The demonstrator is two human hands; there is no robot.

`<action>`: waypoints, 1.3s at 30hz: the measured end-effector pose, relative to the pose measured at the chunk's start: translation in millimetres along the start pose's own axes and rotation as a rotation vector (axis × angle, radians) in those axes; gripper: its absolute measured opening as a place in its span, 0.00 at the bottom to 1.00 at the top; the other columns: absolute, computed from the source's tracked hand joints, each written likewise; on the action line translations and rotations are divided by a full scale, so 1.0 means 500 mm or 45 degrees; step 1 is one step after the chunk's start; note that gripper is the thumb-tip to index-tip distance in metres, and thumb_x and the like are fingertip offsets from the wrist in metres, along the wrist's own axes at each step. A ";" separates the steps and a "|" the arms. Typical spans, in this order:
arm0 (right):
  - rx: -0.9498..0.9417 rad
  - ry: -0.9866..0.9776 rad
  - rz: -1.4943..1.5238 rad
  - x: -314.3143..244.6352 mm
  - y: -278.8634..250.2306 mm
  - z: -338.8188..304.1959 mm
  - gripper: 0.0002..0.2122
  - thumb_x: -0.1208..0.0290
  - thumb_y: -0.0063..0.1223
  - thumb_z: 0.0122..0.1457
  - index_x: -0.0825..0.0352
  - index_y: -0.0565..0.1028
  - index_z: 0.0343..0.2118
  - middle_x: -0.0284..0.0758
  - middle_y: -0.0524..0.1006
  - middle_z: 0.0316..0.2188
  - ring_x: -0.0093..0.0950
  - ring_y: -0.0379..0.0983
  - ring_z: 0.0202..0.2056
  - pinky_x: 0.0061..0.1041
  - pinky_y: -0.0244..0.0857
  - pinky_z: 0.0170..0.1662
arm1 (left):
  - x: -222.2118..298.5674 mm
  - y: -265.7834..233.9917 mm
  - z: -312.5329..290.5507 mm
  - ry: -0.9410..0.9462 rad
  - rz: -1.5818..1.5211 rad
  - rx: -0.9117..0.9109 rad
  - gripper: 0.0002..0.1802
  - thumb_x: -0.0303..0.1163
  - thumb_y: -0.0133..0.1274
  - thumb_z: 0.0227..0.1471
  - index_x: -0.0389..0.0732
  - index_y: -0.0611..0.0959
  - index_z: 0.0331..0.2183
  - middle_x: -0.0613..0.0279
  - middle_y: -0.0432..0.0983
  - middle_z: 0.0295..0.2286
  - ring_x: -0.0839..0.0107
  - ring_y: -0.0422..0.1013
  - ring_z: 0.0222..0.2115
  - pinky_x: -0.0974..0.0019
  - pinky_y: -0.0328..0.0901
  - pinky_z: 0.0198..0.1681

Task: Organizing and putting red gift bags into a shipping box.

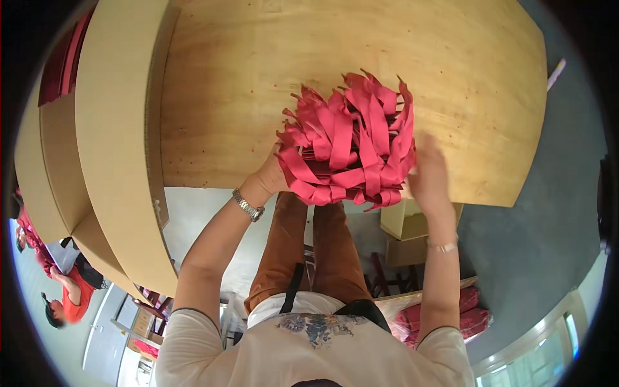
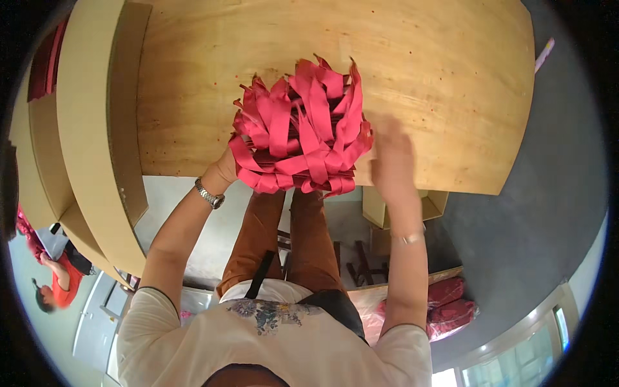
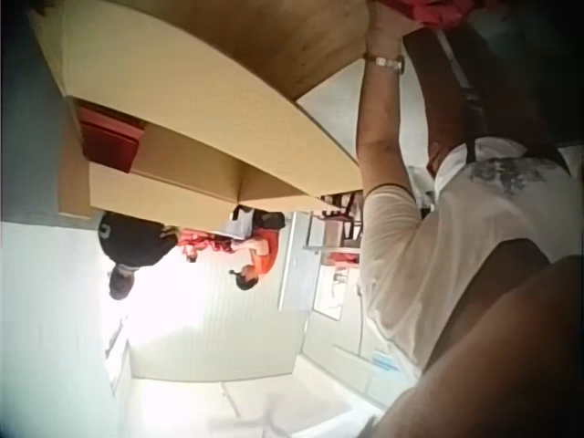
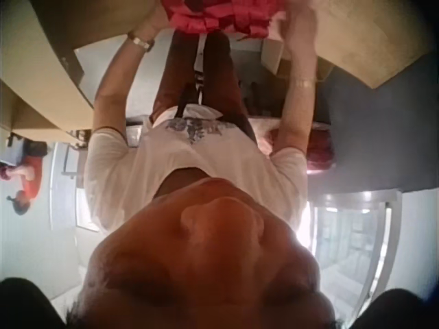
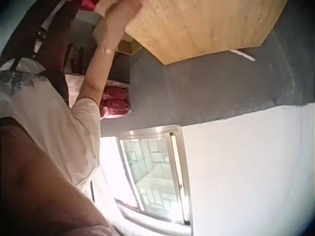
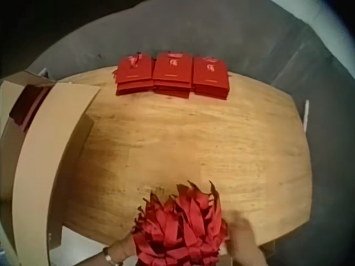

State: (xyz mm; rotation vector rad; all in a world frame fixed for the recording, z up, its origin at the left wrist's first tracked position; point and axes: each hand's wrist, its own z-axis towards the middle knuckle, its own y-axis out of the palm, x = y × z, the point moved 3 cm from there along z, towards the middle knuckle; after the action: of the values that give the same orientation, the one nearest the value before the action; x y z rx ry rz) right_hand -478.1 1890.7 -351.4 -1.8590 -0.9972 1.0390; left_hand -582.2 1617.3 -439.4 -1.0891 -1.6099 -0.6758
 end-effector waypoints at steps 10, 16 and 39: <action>0.326 -0.506 -0.130 -0.260 -0.017 0.026 0.38 0.37 0.39 0.52 0.69 0.64 0.55 0.46 0.61 0.57 0.41 0.54 0.60 0.48 0.37 0.61 | 0.027 -0.012 0.015 0.437 0.059 0.212 0.35 0.51 0.61 0.35 0.48 0.75 0.47 0.64 0.71 0.46 0.64 0.67 0.46 0.58 0.59 0.53; 0.348 -0.522 -0.140 -0.260 -0.017 0.041 0.39 0.36 0.35 0.53 0.69 0.63 0.56 0.45 0.62 0.57 0.39 0.55 0.60 0.46 0.35 0.62 | 0.112 -0.030 0.031 0.588 0.461 0.215 0.33 0.51 0.59 0.37 0.46 0.75 0.46 0.61 0.70 0.47 0.64 0.64 0.49 0.57 0.56 0.54; 0.125 0.193 1.885 -0.361 -0.248 -0.263 0.25 0.60 0.43 0.63 0.74 0.58 0.57 0.39 0.67 0.52 0.26 0.63 0.52 0.24 0.56 0.55 | 0.317 0.093 -0.257 -0.351 -2.320 0.092 0.33 0.33 0.54 0.42 0.36 0.67 0.52 0.50 0.71 0.46 0.56 0.70 0.45 0.54 0.63 0.52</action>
State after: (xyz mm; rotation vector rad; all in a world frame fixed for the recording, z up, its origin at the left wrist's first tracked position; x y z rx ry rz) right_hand -457.4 1748.4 -140.4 -2.4421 0.7494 1.5849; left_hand -493.5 1578.9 -253.7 0.7313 -2.5745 -1.5499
